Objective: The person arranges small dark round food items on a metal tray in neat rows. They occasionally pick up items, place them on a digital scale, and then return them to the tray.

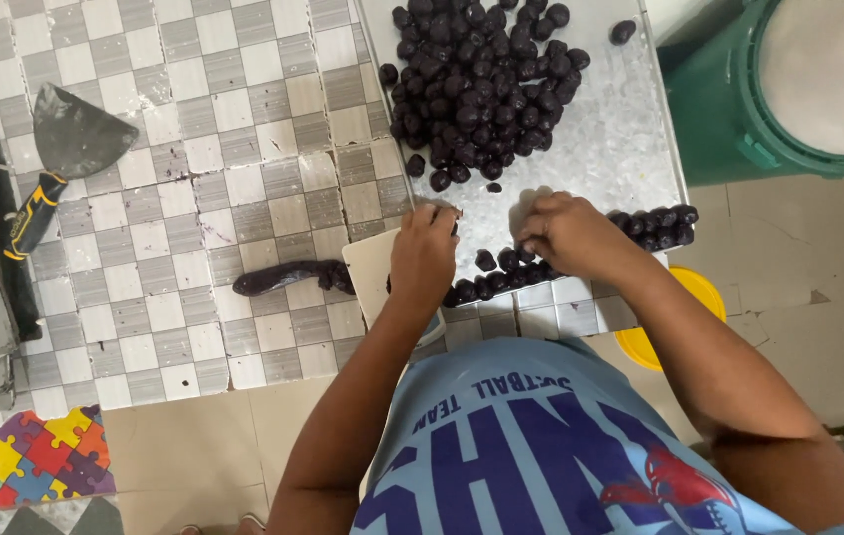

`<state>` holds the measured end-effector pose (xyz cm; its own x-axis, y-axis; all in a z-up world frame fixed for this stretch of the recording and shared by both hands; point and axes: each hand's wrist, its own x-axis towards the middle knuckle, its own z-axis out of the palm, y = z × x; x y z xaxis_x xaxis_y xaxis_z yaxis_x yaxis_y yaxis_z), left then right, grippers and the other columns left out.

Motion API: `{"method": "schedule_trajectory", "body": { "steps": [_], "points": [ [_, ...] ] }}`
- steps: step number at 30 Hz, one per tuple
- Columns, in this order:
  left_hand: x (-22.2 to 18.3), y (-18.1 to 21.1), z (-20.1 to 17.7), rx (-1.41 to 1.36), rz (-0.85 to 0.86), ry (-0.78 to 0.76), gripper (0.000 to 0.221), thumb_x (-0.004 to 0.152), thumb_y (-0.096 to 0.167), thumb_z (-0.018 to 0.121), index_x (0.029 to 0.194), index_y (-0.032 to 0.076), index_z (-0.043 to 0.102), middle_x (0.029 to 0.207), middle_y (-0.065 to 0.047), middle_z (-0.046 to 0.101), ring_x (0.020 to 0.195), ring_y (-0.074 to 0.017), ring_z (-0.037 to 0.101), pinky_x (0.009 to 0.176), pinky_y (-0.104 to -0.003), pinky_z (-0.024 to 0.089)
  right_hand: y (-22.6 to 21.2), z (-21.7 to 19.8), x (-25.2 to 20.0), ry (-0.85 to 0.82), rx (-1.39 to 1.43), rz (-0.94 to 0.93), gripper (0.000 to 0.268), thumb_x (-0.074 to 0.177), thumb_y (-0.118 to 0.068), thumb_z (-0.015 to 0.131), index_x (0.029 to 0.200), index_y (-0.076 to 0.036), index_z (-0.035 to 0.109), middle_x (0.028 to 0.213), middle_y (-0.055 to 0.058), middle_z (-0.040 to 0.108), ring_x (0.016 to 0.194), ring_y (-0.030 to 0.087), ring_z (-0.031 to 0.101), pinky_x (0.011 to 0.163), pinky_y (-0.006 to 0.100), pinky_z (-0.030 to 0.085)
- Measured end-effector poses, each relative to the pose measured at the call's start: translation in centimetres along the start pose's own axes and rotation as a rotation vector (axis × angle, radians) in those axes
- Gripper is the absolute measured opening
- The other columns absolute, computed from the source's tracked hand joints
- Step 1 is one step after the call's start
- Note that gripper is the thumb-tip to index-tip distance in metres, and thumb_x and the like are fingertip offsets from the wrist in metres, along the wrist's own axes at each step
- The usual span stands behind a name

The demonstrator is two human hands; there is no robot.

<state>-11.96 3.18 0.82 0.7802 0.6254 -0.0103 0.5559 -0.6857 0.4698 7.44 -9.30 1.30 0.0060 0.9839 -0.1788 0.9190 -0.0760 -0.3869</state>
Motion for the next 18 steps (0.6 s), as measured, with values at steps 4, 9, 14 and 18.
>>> {"method": "schedule_trajectory", "body": {
  "steps": [4,9,14,18],
  "points": [
    [0.1,-1.0,1.4,0.047,-0.019,-0.004,0.029,0.079,0.014,0.066,0.107,0.013,0.058,0.099,-0.007,0.053,0.092,-0.0273,0.057,0.068,-0.038,0.053,-1.6,-2.8,1.0,0.011,0.181,0.190,0.015,0.080,-0.029,0.065,0.092,-0.020,0.067,0.087,0.004,0.062,0.094,0.030,0.061,0.078,0.043,0.050],
    [0.1,-0.6,0.7,0.150,-0.027,0.048,0.029,0.080,0.019,0.068,0.107,0.011,0.059,0.099,-0.008,0.054,0.092,-0.0278,0.059,0.069,-0.037,0.052,-0.7,-0.2,3.6,0.227,0.015,0.086,0.031,0.077,-0.027,0.068,0.107,-0.020,0.063,0.098,0.006,0.062,0.100,0.031,0.060,0.077,0.043,0.050],
    [-0.1,0.6,-0.4,0.155,0.076,0.083,0.034,0.075,0.019,0.071,0.108,0.015,0.061,0.108,-0.009,0.052,0.103,-0.0337,0.052,0.074,-0.043,0.048,2.0,4.6,4.9,0.414,-0.318,0.023,0.017,0.079,-0.034,0.064,0.094,-0.026,0.061,0.085,-0.004,0.055,0.089,0.019,0.060,0.071,0.032,0.047],
    [-1.5,1.5,0.7,0.080,0.337,0.081,0.018,0.080,0.021,0.064,0.098,0.023,0.065,0.106,-0.003,0.055,0.111,-0.0305,0.047,0.077,-0.043,0.042,-1.0,-0.3,3.1,0.351,-0.102,0.045,0.010,0.084,-0.026,0.060,0.091,-0.019,0.062,0.080,0.001,0.054,0.080,0.025,0.060,0.065,0.037,0.048]
  ]
}}
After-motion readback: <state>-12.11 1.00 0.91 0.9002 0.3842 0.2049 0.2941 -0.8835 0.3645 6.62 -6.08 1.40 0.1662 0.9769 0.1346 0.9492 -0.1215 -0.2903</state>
